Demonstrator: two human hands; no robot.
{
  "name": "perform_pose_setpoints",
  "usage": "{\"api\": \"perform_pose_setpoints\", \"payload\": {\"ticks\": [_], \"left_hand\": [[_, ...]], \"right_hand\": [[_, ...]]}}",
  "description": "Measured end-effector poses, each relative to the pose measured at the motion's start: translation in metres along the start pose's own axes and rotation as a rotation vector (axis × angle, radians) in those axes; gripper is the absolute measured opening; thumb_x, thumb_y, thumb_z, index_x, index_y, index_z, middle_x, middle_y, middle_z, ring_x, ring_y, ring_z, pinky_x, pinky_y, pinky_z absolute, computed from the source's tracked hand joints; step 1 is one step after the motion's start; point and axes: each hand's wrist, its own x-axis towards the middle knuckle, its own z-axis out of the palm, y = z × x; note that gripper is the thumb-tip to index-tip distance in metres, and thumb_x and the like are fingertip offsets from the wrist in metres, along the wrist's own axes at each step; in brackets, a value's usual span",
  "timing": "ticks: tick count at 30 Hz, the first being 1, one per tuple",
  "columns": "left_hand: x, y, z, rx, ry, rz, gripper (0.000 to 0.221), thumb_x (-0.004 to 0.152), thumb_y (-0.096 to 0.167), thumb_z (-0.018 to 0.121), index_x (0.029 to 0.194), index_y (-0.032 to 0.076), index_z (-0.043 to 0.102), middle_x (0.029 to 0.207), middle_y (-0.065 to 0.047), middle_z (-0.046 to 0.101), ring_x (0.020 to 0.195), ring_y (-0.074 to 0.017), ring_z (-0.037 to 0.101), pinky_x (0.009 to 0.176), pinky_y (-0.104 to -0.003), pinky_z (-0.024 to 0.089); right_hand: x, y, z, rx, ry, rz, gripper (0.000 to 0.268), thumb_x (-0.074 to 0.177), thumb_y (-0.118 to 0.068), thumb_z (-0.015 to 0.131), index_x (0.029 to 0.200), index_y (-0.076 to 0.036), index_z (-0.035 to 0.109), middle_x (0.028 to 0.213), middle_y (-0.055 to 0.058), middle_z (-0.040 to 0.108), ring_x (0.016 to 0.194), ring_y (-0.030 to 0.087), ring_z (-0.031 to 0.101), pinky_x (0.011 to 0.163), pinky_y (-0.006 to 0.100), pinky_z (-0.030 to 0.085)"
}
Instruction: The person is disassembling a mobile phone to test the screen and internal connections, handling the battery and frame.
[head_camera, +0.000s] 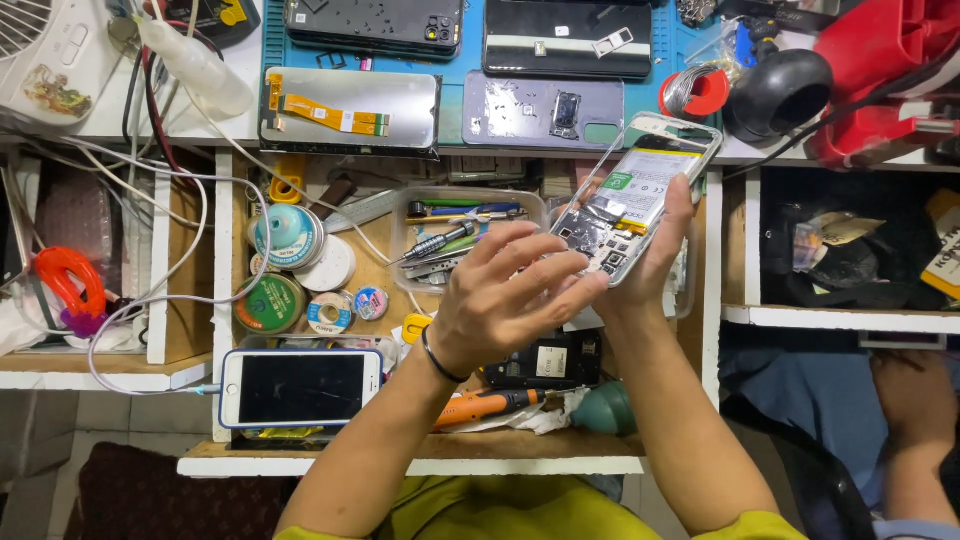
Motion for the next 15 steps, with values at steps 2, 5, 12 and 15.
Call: {"api": "perform_pose_setpoints", "payload": {"ticks": [2, 5, 12, 15], "left_hand": [[0.004, 0.000, 0.000, 0.012, 0.001, 0.038, 0.022, 0.087, 0.001, 0.079, 0.103, 0.017, 0.077, 0.094, -0.005, 0.075, 0.084, -0.0232, 0.071, 0.083, -0.044, 0.061], [0.010, 0.006, 0.001, 0.025, 0.011, 0.094, 0.019, 0.087, 0.002, 0.079, 0.100, 0.016, 0.077, 0.089, -0.005, 0.074, 0.076, -0.0206, 0.068, 0.077, -0.042, 0.061], [0.029, 0.014, -0.006, 0.078, 0.025, 0.224, 0.009, 0.091, 0.006, 0.071, 0.094, 0.013, 0.076, 0.082, -0.004, 0.068, 0.069, -0.0192, 0.062, 0.072, -0.038, 0.059], [0.027, 0.016, -0.015, 0.101, -0.003, 0.257, 0.010, 0.088, 0.002, 0.071, 0.086, 0.012, 0.075, 0.075, -0.004, 0.062, 0.066, -0.0206, 0.062, 0.069, -0.040, 0.060]], "right_hand": [[0.002, 0.003, -0.003, -0.047, -0.030, -0.046, 0.083, 0.093, -0.065, 0.050, 0.149, -0.007, 0.030, 0.119, 0.022, 0.055, 0.105, 0.029, 0.056, 0.106, 0.054, 0.053], [0.004, 0.008, -0.009, -0.073, -0.053, -0.094, 0.085, 0.096, -0.068, 0.048, 0.153, -0.008, 0.027, 0.130, 0.024, 0.051, 0.116, 0.032, 0.055, 0.112, 0.058, 0.045], [0.004, 0.004, -0.013, 0.113, -0.048, -0.079, 0.091, 0.091, -0.069, 0.046, 0.151, -0.005, 0.023, 0.110, 0.015, 0.054, 0.095, 0.021, 0.057, 0.095, 0.044, 0.057], [0.003, 0.007, -0.019, 0.214, -0.094, -0.084, 0.086, 0.092, -0.070, 0.040, 0.147, -0.005, 0.025, 0.102, 0.013, 0.054, 0.088, 0.023, 0.060, 0.084, 0.041, 0.059]]}}
